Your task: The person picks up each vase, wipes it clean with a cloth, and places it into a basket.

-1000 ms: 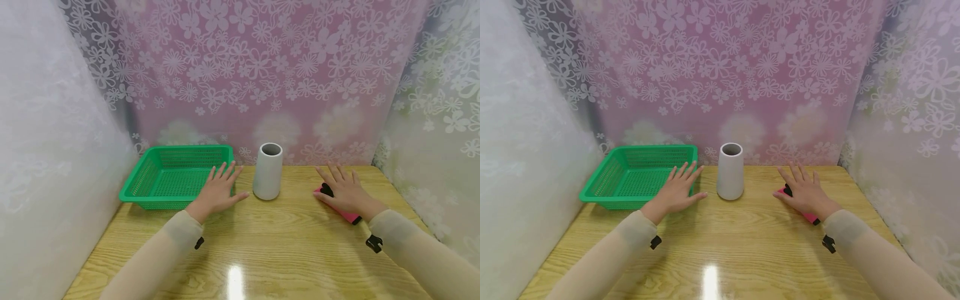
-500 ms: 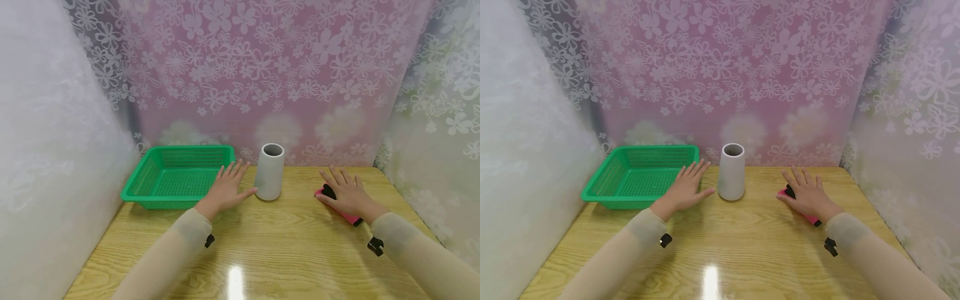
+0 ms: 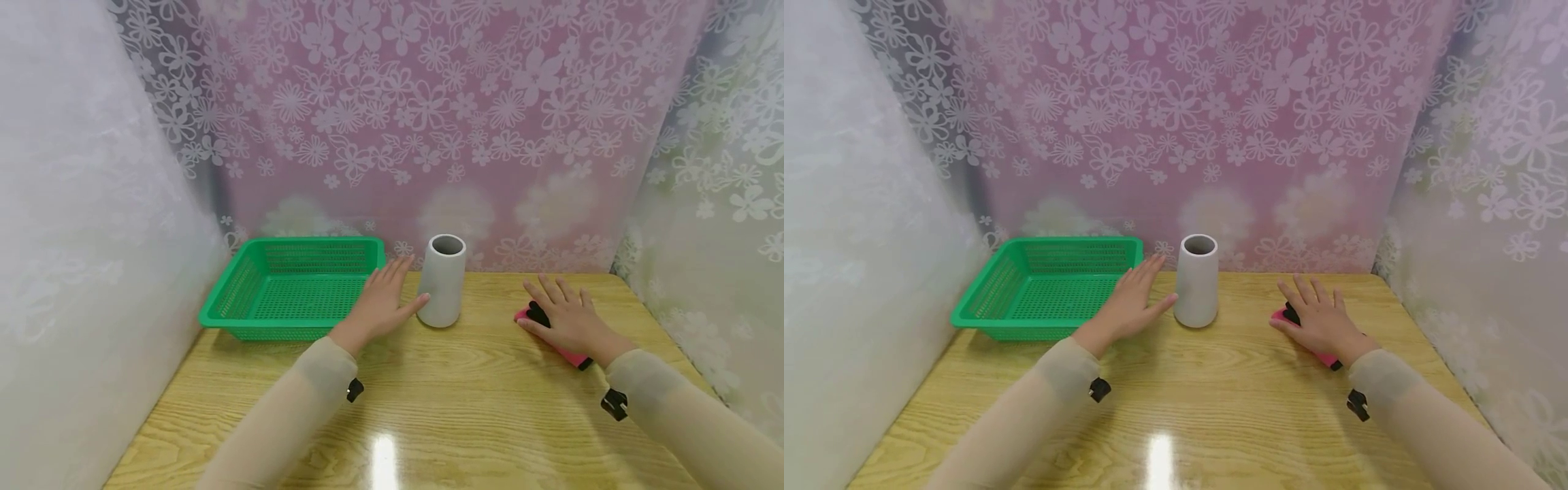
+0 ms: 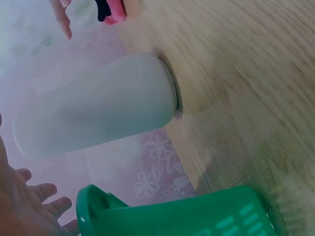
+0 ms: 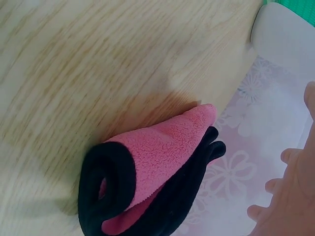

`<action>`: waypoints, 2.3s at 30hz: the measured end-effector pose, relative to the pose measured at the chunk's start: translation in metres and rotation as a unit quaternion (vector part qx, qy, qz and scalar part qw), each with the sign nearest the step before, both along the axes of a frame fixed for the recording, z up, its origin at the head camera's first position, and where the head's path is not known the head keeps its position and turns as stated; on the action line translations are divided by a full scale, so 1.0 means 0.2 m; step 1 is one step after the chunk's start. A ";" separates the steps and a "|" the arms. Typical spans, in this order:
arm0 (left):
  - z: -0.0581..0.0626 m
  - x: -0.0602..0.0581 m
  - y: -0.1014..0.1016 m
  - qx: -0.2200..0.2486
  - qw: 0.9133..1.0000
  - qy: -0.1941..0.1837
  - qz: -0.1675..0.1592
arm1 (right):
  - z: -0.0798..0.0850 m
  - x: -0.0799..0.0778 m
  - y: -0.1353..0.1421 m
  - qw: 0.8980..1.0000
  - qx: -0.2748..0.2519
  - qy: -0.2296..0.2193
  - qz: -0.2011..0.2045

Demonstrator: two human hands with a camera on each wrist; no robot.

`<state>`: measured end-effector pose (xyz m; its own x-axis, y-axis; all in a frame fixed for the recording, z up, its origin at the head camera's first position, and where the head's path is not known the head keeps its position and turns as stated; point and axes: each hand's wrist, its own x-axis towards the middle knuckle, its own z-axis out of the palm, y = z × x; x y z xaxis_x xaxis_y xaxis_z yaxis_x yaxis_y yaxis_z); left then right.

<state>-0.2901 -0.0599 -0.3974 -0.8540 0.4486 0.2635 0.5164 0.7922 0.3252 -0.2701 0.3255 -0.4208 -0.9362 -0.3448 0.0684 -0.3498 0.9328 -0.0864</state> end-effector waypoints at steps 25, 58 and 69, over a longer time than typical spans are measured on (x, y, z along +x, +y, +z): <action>0.09 -0.07 0.18 0.171 0.985 0.034 0.006 | -0.06 -0.01 0.01 1.000 -0.021 0.005 0.005; 0.09 -0.18 0.33 0.351 0.933 -0.075 0.016 | -0.24 -0.12 0.17 0.998 -0.052 0.011 0.020; 0.08 -0.20 0.36 0.365 0.924 -0.112 0.022 | -0.31 -0.13 0.20 0.999 -0.045 -0.004 0.022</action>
<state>-0.3300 0.0113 -0.3815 -0.9367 0.1846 0.2974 0.3446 0.3375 0.8760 -0.2954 0.3647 -0.4830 -0.9206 -0.3792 0.0933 -0.3901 0.9044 -0.1728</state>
